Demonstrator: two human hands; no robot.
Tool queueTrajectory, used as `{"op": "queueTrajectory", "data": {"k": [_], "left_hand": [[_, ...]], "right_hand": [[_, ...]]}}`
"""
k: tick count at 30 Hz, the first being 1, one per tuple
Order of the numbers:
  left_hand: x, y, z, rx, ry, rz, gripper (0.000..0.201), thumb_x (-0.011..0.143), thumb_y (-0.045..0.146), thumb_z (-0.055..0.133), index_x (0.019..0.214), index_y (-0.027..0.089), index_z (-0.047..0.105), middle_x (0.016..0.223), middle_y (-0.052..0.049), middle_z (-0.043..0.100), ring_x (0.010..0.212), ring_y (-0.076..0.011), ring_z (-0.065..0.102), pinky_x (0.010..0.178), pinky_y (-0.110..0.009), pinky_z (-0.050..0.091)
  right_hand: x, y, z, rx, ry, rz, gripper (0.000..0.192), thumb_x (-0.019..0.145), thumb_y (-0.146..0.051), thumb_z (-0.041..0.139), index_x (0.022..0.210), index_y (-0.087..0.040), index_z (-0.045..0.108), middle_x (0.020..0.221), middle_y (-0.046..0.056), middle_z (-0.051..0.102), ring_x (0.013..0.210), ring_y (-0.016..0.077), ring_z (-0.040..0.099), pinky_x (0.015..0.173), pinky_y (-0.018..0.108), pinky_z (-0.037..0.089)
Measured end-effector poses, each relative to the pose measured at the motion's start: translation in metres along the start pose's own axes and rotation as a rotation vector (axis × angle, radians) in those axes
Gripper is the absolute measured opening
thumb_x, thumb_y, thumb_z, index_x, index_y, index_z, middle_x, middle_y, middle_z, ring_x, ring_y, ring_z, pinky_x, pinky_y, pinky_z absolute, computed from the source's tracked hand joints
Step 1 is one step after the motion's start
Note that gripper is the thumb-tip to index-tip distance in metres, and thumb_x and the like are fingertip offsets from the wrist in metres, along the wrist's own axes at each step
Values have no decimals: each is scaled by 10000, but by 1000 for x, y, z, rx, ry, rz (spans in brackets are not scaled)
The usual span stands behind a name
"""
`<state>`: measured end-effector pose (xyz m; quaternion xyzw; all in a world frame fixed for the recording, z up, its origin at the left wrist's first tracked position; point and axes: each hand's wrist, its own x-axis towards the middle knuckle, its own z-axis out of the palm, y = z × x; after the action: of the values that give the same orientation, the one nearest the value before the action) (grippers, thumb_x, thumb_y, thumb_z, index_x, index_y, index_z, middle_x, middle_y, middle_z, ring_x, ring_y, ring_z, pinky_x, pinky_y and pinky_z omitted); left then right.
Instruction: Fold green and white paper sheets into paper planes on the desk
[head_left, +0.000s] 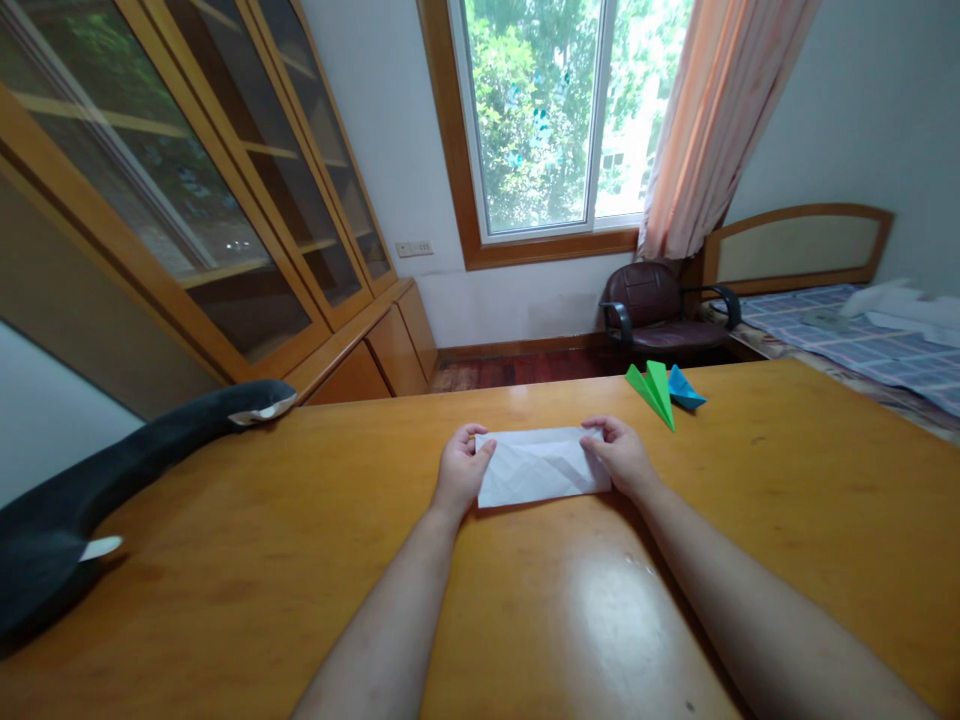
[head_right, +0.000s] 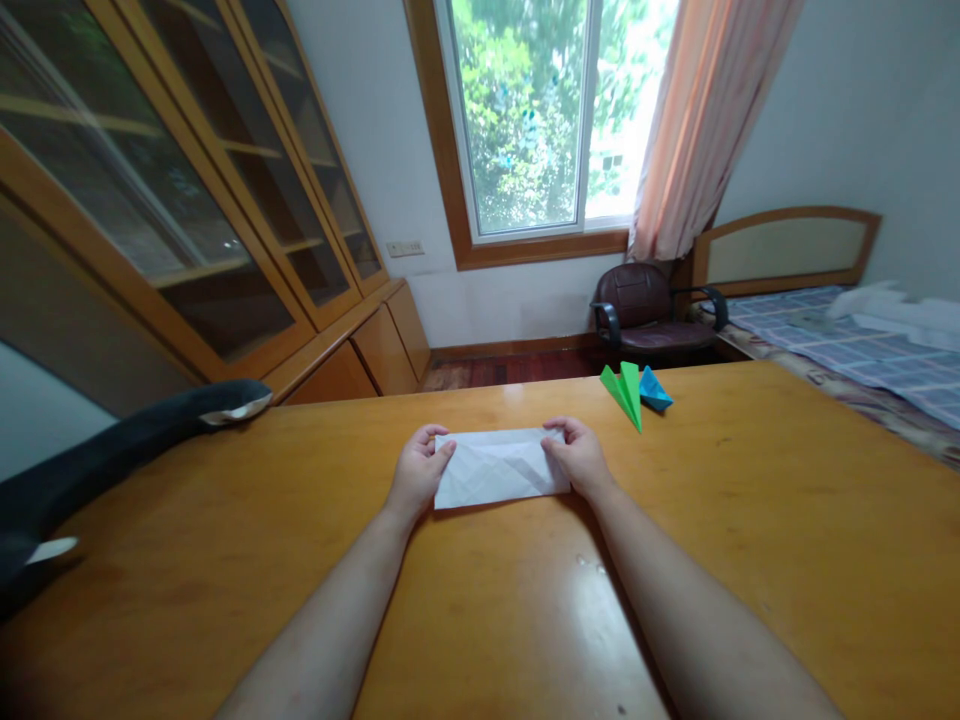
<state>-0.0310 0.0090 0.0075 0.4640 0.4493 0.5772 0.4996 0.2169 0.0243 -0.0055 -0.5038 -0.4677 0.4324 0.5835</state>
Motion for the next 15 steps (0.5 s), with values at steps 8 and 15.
{"op": "queueTrajectory", "data": {"k": [8, 15], "left_hand": [[1, -1, -1, 27, -1, 1, 460, 636, 432, 770, 928, 197, 502, 556, 82, 557, 424, -79, 481, 420, -166, 321], [3, -4, -1, 167, 32, -15, 374, 650, 384, 732, 894, 185, 530, 561, 71, 567, 426, -80, 466, 417, -174, 329]], "right_hand": [[1, -2, -2, -74, 8, -20, 292, 569, -404, 710, 733, -168, 659, 627, 2, 623, 579, 140, 518, 544, 252, 407], [6, 4, -3, -222, 25, -14, 223, 554, -358, 686, 673, -169, 688, 609, 11, 642, 587, 154, 535, 558, 268, 415]]}}
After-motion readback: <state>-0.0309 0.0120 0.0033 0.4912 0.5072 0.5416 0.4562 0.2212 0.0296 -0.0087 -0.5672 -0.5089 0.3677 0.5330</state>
